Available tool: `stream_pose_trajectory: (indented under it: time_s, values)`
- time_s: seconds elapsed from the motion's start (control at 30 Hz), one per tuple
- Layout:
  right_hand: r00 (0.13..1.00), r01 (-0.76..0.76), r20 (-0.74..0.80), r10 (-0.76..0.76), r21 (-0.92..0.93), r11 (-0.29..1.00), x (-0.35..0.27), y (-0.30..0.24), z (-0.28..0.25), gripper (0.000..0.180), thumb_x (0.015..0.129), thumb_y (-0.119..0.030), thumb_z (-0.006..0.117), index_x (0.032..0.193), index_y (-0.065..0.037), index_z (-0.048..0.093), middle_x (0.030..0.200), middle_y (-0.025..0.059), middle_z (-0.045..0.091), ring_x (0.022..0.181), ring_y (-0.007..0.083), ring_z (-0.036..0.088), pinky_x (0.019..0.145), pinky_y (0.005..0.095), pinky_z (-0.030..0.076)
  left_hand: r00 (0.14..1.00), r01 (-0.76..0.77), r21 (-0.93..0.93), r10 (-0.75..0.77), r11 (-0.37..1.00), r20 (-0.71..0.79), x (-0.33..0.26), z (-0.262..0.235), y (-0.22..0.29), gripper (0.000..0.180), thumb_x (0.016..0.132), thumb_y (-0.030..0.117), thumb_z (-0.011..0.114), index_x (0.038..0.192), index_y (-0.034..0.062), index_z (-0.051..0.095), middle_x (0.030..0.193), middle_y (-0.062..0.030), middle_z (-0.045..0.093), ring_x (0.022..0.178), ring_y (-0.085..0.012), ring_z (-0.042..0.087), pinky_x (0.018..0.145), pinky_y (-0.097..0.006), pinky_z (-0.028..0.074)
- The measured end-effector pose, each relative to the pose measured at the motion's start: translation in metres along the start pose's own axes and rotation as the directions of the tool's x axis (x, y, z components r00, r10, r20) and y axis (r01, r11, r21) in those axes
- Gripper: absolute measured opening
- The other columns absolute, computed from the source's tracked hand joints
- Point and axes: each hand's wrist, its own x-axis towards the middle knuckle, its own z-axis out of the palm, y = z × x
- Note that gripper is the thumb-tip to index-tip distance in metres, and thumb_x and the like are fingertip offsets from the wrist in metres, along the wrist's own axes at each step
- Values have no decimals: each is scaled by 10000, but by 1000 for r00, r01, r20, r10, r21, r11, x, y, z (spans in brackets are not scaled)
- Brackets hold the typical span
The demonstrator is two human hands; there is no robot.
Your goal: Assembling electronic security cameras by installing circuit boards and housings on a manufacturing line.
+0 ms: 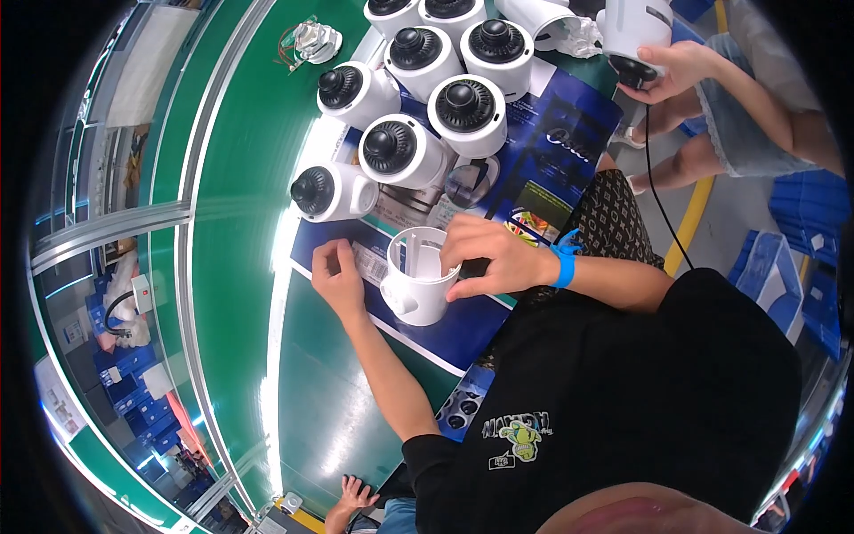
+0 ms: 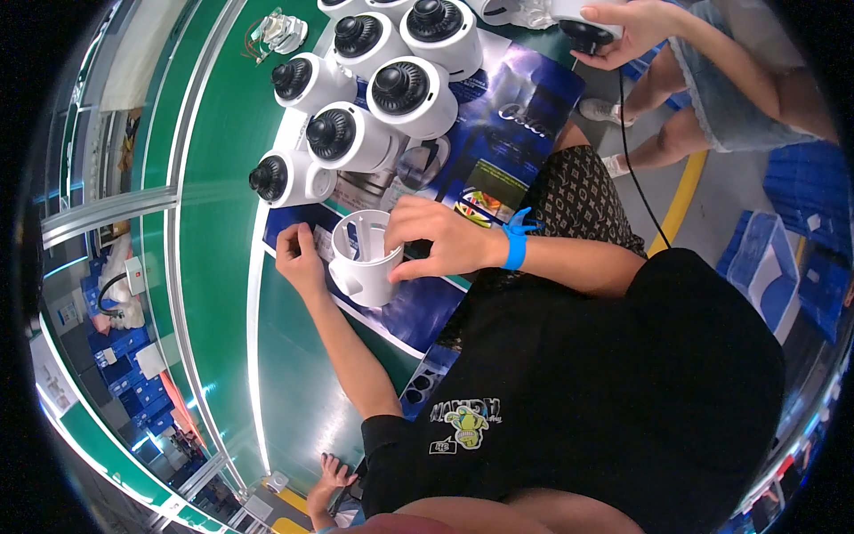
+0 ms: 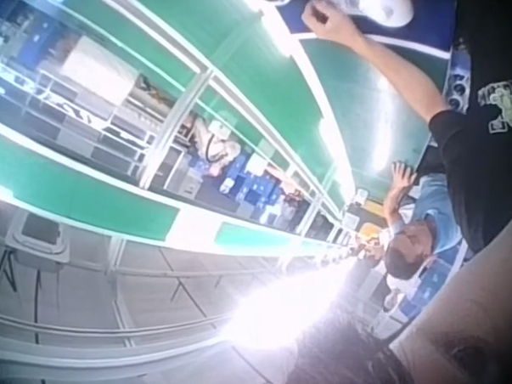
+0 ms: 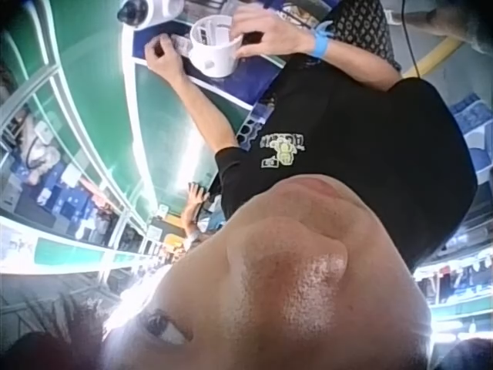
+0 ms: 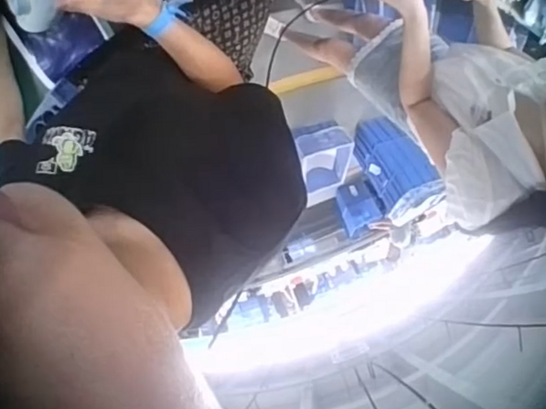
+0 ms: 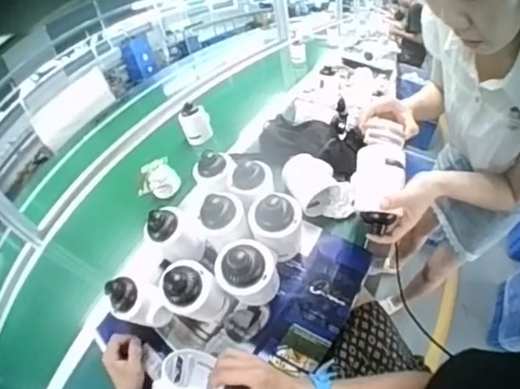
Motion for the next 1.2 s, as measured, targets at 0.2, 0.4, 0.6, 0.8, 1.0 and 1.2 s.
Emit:
stream_pose_trajectory:
  time_s: [0.2, 0.4, 0.6, 0.8, 1.0, 1.2]
  values:
    - [999, -43, -2, 43, 37, 998, -2, 1, 2, 259, 679, -150, 819, 851, -49, 654, 1065, 78, 608, 931, 238, 557, 784, 331, 452, 907, 38, -452, 159, 891, 390, 6, -32, -3, 493, 851, 480, 633, 913, -9, 637, 1013, -123, 614, 940, -202, 554, 808, -304, 416]
    - [993, -116, 12, 116, 43, 992, -1, -1, 3, 275, 671, -123, 814, 877, -50, 648, 1207, 106, 529, 1057, 249, 535, 860, 338, 457, 517, 135, -270, 165, 953, 840, -9, -39, 57, 1110, 518, 318, 920, 1399, -5, 327, 1298, -124, 497, 1235, -236, 449, 1044, -356, 329]
    - [982, -179, 54, 179, -13, 984, -2, -1, 4, 248, 719, -78, 769, 916, -41, 625, 1249, 133, 464, 1085, 264, 524, 926, 359, 456, 522, 189, -28, -76, 982, 850, -11, -34, 84, 1035, 561, 200, 879, 1407, 10, 315, 1308, -137, 490, 1209, -225, 469, 1012, -348, 371]
    - [996, -54, 64, 60, -93, 994, -1, 4, 5, 203, 721, -82, 738, 882, -46, 621, 987, 75, 582, 954, 268, 542, 819, 371, 453, 652, 11, 25, -26, 1000, 758, -1, -62, 63, 993, 492, 442, 849, 1315, 37, 469, 1318, -126, 491, 1227, -255, 454, 988, -407, 362]
    - [995, -55, 73, 63, -114, 992, -4, 7, 6, 196, 744, -86, 728, 889, -53, 601, 948, 67, 578, 905, 266, 539, 778, 373, 456, 960, -80, -498, 201, 863, 195, 19, -73, 40, 498, 776, 345, 749, 1095, 7, 570, 1111, -179, 606, 1027, -309, 594, 839, -381, 494]
    - [994, -48, 92, 57, -101, 994, -3, 6, 3, 188, 756, -91, 716, 877, -55, 576, 919, 79, 569, 902, 281, 539, 763, 373, 469, 931, -341, 133, 315, 931, 185, 134, -34, 140, 358, 800, 225, 710, 1081, 35, 597, 995, -79, 656, 959, -169, 602, 782, -286, 465]
